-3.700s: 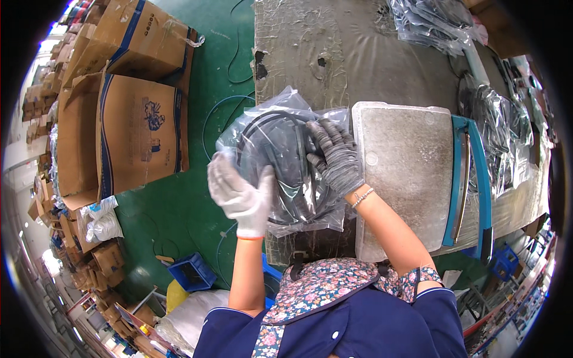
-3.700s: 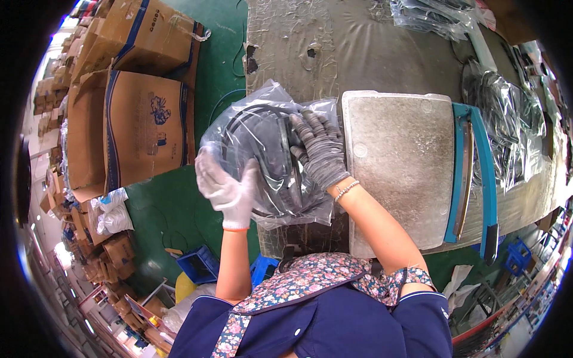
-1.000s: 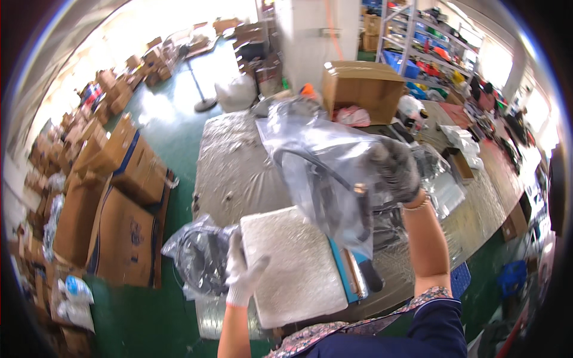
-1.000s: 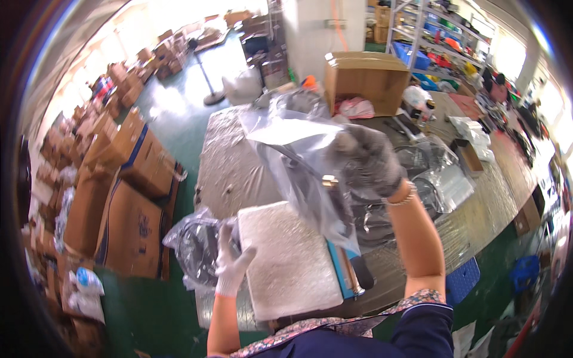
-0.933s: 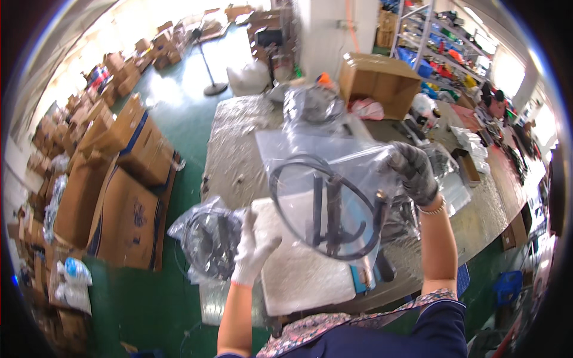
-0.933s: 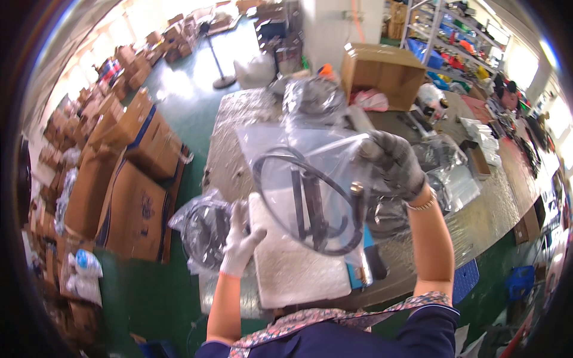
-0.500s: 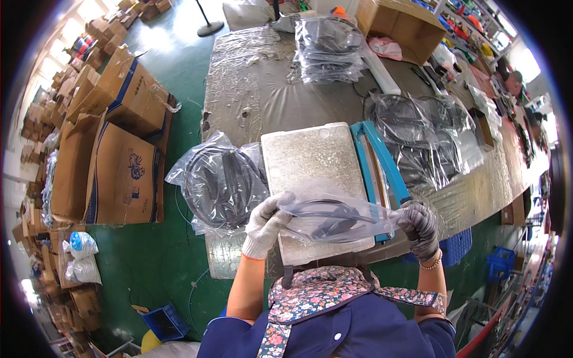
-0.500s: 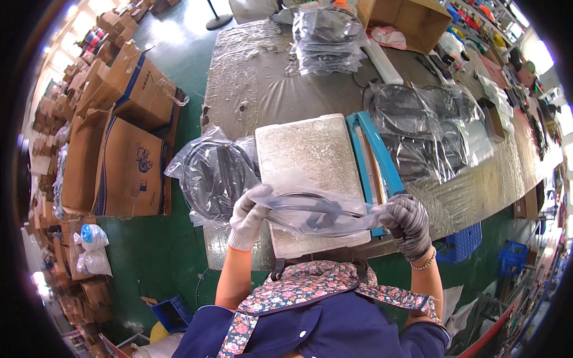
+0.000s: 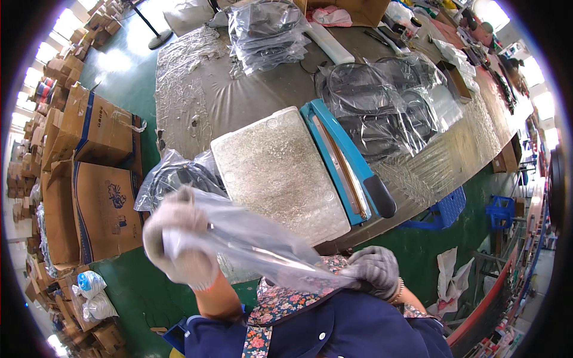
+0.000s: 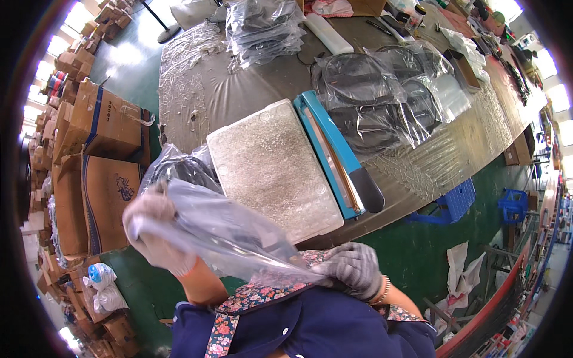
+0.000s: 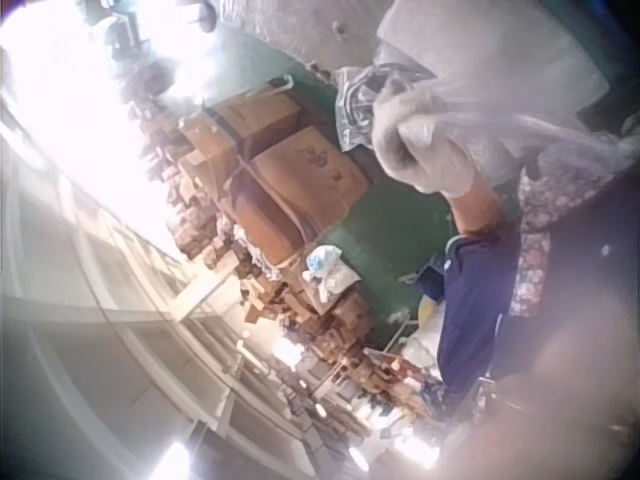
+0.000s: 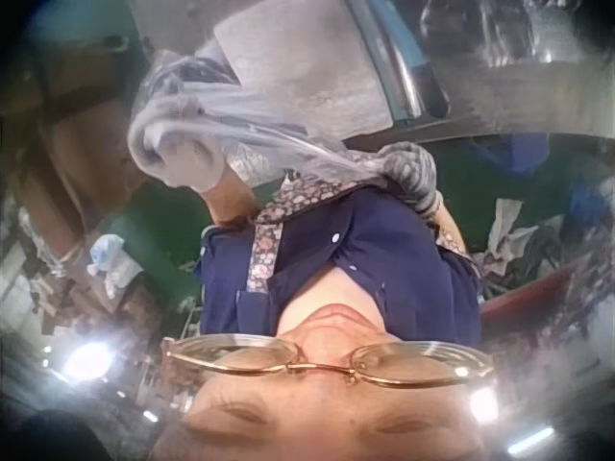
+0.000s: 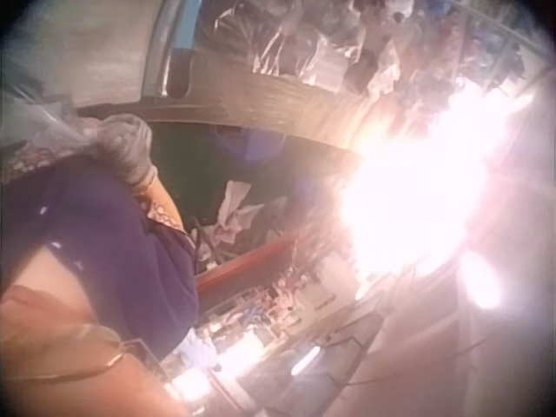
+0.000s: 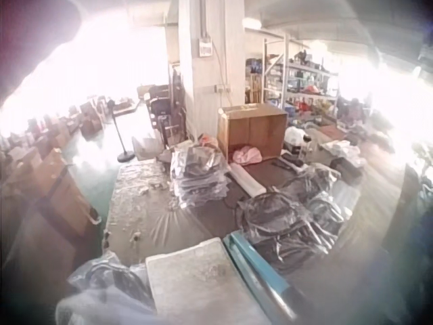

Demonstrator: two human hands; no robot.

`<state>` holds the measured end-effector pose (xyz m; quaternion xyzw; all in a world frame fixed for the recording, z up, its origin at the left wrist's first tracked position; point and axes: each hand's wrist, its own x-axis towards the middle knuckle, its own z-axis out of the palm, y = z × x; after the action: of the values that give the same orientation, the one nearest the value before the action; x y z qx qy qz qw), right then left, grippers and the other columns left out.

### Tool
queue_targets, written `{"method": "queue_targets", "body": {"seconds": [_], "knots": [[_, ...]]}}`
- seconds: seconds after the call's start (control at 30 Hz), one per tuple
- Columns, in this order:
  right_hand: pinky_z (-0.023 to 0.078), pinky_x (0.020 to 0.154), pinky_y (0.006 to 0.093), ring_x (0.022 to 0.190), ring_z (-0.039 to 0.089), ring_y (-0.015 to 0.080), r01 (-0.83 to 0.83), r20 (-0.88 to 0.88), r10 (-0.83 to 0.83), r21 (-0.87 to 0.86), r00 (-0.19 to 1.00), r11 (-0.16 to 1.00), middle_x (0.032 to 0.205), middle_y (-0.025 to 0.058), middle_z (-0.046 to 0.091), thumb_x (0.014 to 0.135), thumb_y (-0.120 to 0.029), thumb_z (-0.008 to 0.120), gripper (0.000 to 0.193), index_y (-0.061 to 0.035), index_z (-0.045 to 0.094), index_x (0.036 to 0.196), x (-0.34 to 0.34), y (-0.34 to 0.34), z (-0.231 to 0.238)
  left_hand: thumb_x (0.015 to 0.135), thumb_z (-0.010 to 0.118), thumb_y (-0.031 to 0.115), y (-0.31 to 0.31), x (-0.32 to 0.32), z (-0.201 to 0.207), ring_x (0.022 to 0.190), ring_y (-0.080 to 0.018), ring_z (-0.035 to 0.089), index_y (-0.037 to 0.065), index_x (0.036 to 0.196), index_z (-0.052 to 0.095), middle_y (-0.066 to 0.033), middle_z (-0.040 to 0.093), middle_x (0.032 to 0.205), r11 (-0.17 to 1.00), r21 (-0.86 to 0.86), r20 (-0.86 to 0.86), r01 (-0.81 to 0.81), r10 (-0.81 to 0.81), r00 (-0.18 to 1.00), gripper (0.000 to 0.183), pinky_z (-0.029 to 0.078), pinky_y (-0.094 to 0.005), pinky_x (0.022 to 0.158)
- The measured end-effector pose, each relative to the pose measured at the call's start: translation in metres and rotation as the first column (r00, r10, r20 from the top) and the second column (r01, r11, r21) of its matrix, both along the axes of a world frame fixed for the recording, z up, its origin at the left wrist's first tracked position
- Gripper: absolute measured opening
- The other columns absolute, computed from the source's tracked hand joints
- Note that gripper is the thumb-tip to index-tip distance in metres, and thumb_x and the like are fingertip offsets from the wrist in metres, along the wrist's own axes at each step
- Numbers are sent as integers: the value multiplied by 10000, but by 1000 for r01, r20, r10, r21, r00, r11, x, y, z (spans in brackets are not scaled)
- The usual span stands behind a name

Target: The person packages coiled cables by placing them into plastic bags, sealing each bag with a heat sealer, and setting the sealed packages aside on the table.

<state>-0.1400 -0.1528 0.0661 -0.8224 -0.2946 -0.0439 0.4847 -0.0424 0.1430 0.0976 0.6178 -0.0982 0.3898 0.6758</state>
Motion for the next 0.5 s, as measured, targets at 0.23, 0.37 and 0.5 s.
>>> {"method": "queue_targets", "body": {"seconds": [0.23, 0.37, 0.5], "knots": [[546, 666, 275, 707, 675, 159, 658, -929, -236, 9, 283, 753, 785, 67, 686, 916, -122, 679, 130, 0, 639, 934, 14, 1, -128, 901, 593, 288, -76, 133, -156, 822, -226, 667, 67, 1017, 709, -116, 704, 880, 702, 406, -829, 586, 12, 560, 276, 503, -334, 777], [550, 638, 284, 698, 680, 155, 661, -928, -260, -19, 268, 750, 747, 66, 678, 917, -176, 693, 174, -15, 630, 894, 16, -30, -169, 892, 590, 399, -123, 152, -187, 833, -267, 677, 107, 986, 721, -104, 708, 874, 610, 419, -902, 672, 193, 387, 334, 509, -372, 792], [555, 669, 287, 788, 685, 190, 467, -734, -381, -99, 562, 879, 905, 65, 699, 935, -153, 639, 210, -9, 645, 1089, 35, -63, -163, 894, 560, 456, -138, 164, -191, 964, -309, 661, 140, 1002, 713, -136, 701, 975, 592, 475, -865, 651, 179, 469, 367, 499, -428, 846]]}}
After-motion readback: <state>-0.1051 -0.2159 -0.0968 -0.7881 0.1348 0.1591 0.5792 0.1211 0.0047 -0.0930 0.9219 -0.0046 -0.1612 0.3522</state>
